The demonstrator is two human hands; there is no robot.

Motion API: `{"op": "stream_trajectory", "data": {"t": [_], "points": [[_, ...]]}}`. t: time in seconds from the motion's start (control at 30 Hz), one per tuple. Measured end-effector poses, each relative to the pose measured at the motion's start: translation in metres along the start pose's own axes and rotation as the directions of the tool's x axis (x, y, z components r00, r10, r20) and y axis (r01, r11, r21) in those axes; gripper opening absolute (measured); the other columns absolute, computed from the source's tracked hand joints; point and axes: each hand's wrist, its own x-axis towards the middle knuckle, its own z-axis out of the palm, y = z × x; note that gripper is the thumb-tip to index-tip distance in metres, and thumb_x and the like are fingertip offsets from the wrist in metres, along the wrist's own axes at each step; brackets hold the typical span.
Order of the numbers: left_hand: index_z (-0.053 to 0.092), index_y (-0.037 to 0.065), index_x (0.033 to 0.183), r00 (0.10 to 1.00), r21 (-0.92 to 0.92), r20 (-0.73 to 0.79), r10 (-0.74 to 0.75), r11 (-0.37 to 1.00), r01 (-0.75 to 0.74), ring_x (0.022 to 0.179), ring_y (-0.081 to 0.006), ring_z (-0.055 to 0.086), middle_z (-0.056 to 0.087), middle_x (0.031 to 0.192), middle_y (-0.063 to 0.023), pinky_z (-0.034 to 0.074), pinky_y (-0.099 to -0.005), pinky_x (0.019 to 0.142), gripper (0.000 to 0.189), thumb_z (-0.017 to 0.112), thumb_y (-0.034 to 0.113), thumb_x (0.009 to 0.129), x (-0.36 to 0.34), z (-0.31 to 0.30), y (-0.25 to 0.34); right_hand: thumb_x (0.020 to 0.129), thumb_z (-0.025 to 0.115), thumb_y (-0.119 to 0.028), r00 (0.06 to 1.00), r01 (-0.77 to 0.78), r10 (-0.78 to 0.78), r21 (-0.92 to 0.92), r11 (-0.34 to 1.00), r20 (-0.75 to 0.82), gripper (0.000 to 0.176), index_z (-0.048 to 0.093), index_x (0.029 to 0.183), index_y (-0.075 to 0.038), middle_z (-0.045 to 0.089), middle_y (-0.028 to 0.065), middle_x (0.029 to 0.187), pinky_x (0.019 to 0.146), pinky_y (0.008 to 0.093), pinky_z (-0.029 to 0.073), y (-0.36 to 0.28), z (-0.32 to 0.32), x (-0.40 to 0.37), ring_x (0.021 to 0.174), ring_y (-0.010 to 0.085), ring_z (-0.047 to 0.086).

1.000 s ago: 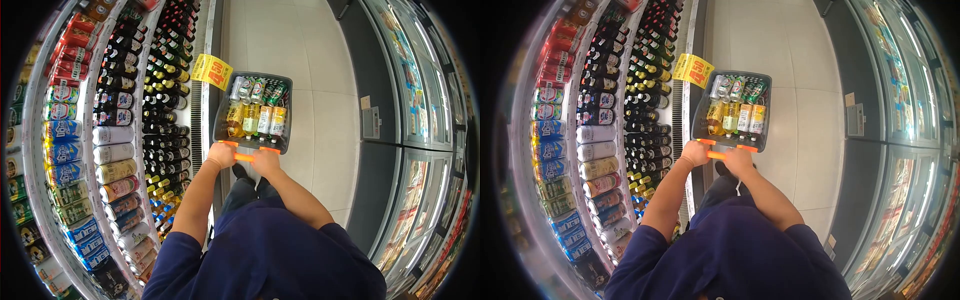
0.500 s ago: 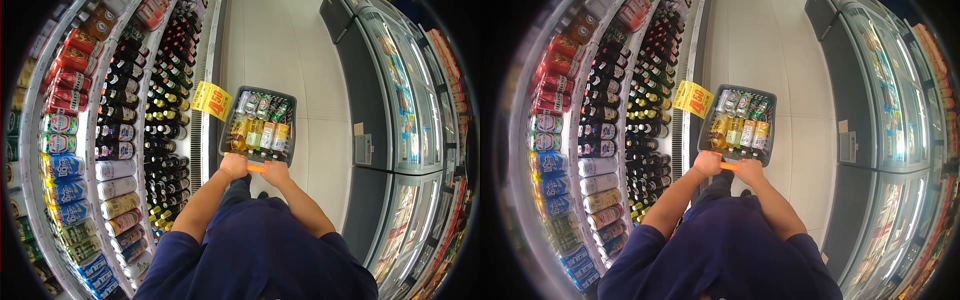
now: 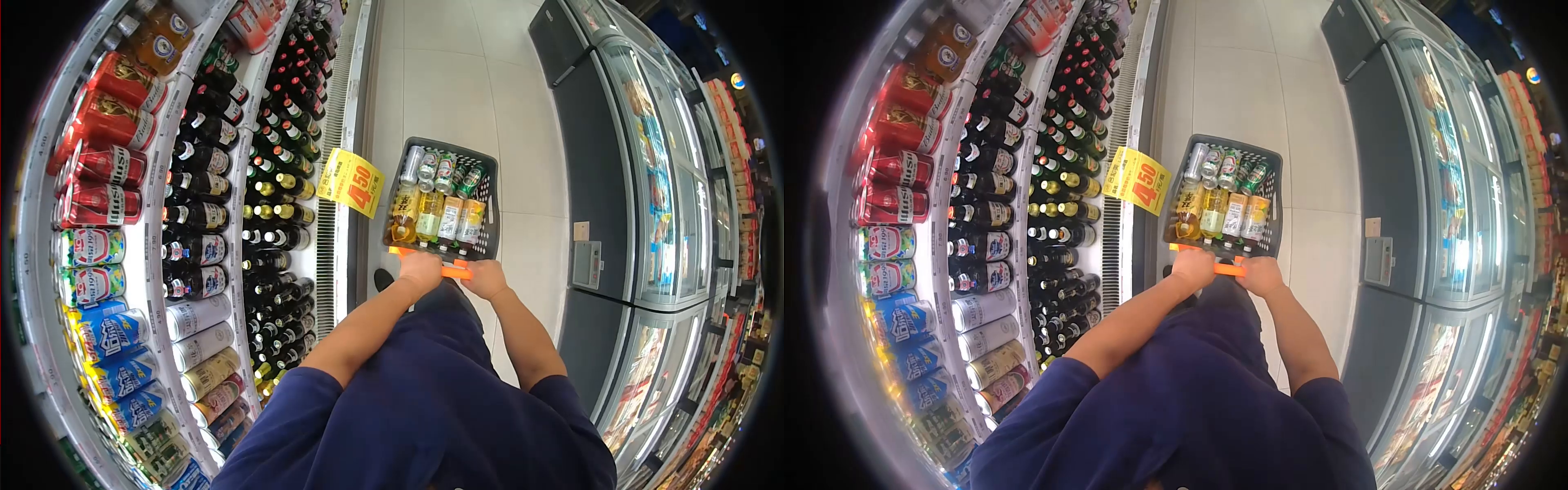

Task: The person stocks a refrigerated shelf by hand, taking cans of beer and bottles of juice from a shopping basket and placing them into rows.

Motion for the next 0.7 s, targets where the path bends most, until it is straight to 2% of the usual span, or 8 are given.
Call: {"op": "stream_trajectory", "data": {"t": [0.1, 0.13, 0.17, 0.47, 0.57, 0.63, 0.67, 0.7], "points": [[0.076, 0.009, 0.097, 1.000, -0.053, 0.002, 0.003, 0.999, -0.003, 0.088, -0.0321, 0.077, 0.078, 0.093, -0.0149, 0.060, -0.0458, 0.078, 0.022, 0.065, 0.027, 0.090, 0.010, -0.012, 0.003, 0.075, 0.077, -0.030, 0.998, 0.027, -0.024, 0.041, 0.999, -0.058, 0.020, 0.071, 0.082, -0.012, 0.069, 0.0105, 0.070, 0.063, 0.0467, 0.057, 0.014, -0.005, 0.011, 0.066, 0.0329, 0.069], [0.079, 0.010, 0.101, 0.999, -0.072, 0.044, -0.029, 0.997, 0.032, 0.094, -0.0304, 0.076, 0.078, 0.100, -0.0148, 0.059, -0.0448, 0.084, 0.024, 0.063, 0.024, 0.090, 0.016, -0.016, 0.005, 0.075, 0.077, -0.029, 0.998, 0.020, -0.017, 0.041, 0.999, -0.066, 0.019, 0.070, 0.080, -0.012, 0.069, 0.0108, 0.070, 0.063, 0.0470, 0.057, 0.018, -0.007, 0.016, 0.066, 0.0334, 0.069], [0.079, 0.010, 0.101, 0.998, -0.060, 0.034, -0.045, 0.997, 0.047, 0.094, -0.0311, 0.076, 0.078, 0.100, -0.0149, 0.059, -0.0453, 0.084, 0.024, 0.063, 0.023, 0.090, 0.022, -0.017, 0.003, 0.075, 0.077, -0.028, 0.997, 0.021, -0.017, 0.049, 0.999, -0.077, 0.019, 0.069, 0.077, -0.012, 0.068, 0.0111, 0.069, 0.063, 0.0474, 0.057, 0.020, -0.008, 0.020, 0.066, 0.0339, 0.069], [0.079, 0.010, 0.099, 0.995, -0.124, 0.085, -0.053, 0.990, 0.064, 0.095, -0.0305, 0.076, 0.078, 0.098, -0.0132, 0.059, -0.0463, 0.082, 0.020, 0.066, 0.022, 0.088, 0.067, -0.045, 0.000, 0.073, 0.079, -0.033, 0.998, 0.057, -0.056, 0.044, 0.997, -0.023, 0.024, 0.067, 0.070, -0.012, 0.067, 0.0111, 0.067, 0.060, 0.0469, 0.056, 0.054, -0.028, 0.062, 0.062, 0.0332, 0.068], [0.078, 0.010, 0.100, 0.987, -0.125, 0.163, 0.003, 0.992, 0.018, 0.094, -0.0305, 0.076, 0.078, 0.097, -0.0134, 0.058, -0.0467, 0.083, 0.025, 0.068, 0.028, 0.086, 0.076, -0.046, -0.004, 0.073, 0.080, -0.035, 0.999, 0.039, -0.039, 0.033, 0.999, 0.017, 0.027, 0.066, 0.070, -0.012, 0.067, 0.0105, 0.067, 0.059, 0.0476, 0.055, 0.057, -0.032, 0.067, 0.061, 0.0332, 0.067], [0.075, 0.009, 0.095, 0.982, -0.174, 0.187, 0.036, 0.985, -0.003, 0.087, -0.0339, 0.075, 0.076, 0.091, -0.0157, 0.058, -0.0483, 0.080, 0.035, 0.066, 0.041, 0.085, 0.080, -0.040, -0.008, 0.080, 0.075, -0.050, 0.987, 0.064, -0.074, 0.069, 0.996, 0.146, 0.042, 0.068, 0.070, -0.010, 0.069, 0.0119, 0.068, 0.063, 0.0455, 0.055, 0.061, -0.038, 0.067, 0.067, 0.0331, 0.070], [0.074, 0.008, 0.093, 0.980, -0.219, 0.189, 0.056, 0.976, -0.013, 0.087, -0.0347, 0.075, 0.076, 0.090, -0.0159, 0.057, -0.0486, 0.080, 0.040, 0.066, 0.046, 0.084, 0.079, -0.053, -0.008, 0.080, 0.075, -0.050, 0.984, 0.030, -0.041, 0.071, 0.997, 0.172, 0.042, 0.068, 0.070, -0.010, 0.069, 0.0119, 0.068, 0.063, 0.0455, 0.055, 0.063, -0.047, 0.070, 0.067, 0.0331, 0.070], [0.074, 0.008, 0.092, 0.978, -0.269, 0.191, 0.084, 0.963, -0.030, 0.087, -0.0354, 0.074, 0.076, 0.089, -0.0161, 0.057, -0.0488, 0.081, 0.045, 0.067, 0.051, 0.082, 0.079, -0.068, -0.012, 0.082, 0.075, -0.051, 0.964, 0.074, -0.117, 0.180, 0.981, 0.237, 0.045, 0.068, 0.070, -0.008, 0.068, 0.0124, 0.067, 0.063, 0.0451, 0.054, 0.062, -0.064, 0.079, 0.067, 0.0331, 0.069]]}}
